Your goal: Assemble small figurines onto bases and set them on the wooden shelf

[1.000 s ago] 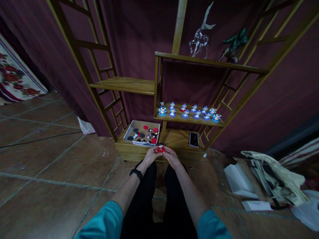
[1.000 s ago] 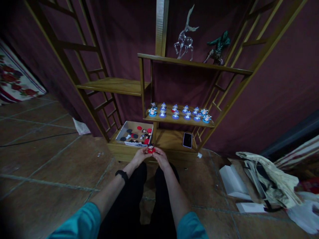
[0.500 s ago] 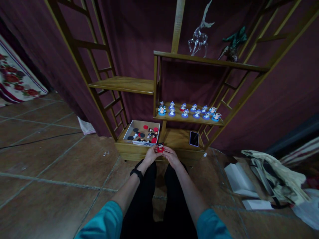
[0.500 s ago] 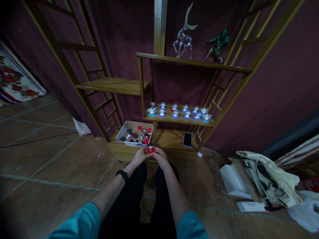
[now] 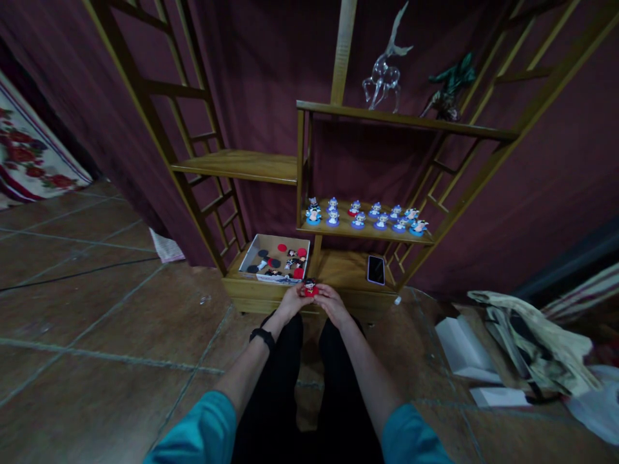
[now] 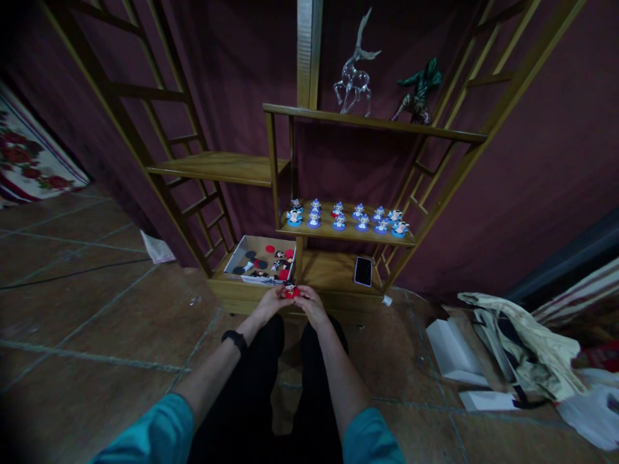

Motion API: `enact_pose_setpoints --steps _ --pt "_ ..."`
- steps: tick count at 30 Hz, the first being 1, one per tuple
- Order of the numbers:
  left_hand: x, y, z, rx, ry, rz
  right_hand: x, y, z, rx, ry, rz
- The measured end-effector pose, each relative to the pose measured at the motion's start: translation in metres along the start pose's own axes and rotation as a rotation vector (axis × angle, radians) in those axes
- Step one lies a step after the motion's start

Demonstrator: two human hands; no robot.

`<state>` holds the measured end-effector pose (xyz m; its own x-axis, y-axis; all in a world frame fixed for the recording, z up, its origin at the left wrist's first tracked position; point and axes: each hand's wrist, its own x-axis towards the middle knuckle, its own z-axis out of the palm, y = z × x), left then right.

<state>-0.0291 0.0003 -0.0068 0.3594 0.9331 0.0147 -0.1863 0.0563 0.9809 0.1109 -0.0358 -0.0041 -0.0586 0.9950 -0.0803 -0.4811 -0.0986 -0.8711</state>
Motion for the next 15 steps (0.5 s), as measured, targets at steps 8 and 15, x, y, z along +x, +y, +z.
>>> enact_pose_setpoints --steps 8,15 --pt "0.001 -0.0035 -0.0029 0.106 0.118 0.024 -0.0002 -0.0004 0.0001 0.01 -0.013 0.012" --pt "0.0006 -0.005 -0.002 0.131 0.165 0.027 0.0036 0.003 -0.0014 -0.013 -0.007 0.042"
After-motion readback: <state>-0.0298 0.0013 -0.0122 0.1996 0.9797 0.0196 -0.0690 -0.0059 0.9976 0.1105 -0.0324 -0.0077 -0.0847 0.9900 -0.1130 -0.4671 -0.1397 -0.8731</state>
